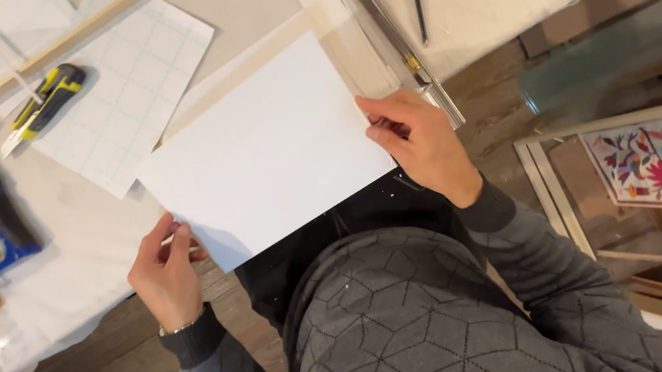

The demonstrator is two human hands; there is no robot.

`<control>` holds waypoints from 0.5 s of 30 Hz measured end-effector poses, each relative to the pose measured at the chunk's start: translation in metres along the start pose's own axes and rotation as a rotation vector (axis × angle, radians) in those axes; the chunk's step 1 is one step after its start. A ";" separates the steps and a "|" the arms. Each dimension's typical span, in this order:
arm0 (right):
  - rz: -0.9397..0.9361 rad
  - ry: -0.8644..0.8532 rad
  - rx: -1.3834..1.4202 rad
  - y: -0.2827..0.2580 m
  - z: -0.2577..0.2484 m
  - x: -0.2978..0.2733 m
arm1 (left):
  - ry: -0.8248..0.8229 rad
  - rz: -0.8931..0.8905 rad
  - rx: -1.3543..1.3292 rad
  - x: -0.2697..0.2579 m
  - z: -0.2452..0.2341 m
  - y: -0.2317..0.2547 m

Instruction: Preparing and assembling a picture frame for a piece of artwork.

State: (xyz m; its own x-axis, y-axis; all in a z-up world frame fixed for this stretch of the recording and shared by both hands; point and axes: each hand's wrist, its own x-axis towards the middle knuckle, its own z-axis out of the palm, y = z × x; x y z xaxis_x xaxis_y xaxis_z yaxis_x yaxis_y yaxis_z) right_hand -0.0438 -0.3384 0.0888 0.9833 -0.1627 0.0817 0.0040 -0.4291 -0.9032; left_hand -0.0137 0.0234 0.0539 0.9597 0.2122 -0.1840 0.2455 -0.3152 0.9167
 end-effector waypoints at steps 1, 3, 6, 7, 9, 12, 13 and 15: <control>0.023 -0.013 -0.023 0.006 0.001 0.002 | -0.001 0.005 0.025 0.005 0.002 0.002; 0.074 -0.051 -0.037 0.012 -0.001 -0.002 | 0.000 -0.024 0.069 -0.001 -0.001 0.002; 0.051 -0.063 0.231 0.011 -0.013 0.013 | 0.006 -0.008 -0.005 0.005 0.005 0.001; 0.094 -0.093 0.179 0.006 -0.019 0.019 | 0.014 -0.010 -0.077 0.010 0.010 0.000; 0.142 -0.134 0.135 0.000 -0.025 0.024 | 0.028 -0.020 -0.140 0.013 0.011 0.000; 0.138 -0.220 0.329 0.001 -0.028 0.022 | 0.043 -0.031 -0.149 0.013 0.012 0.001; 0.128 -0.225 0.397 0.001 -0.029 0.021 | 0.041 -0.028 -0.145 0.014 0.013 0.003; 0.125 -0.234 0.467 0.000 -0.029 0.017 | 0.039 -0.031 -0.137 0.011 0.012 0.003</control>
State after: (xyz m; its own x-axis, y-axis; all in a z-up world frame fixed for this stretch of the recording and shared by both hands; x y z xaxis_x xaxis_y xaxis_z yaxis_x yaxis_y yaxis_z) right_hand -0.0327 -0.3671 0.1025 0.9955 0.0376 -0.0865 -0.0876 0.0302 -0.9957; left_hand -0.0003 0.0134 0.0504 0.9452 0.2567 -0.2016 0.2516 -0.1796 0.9510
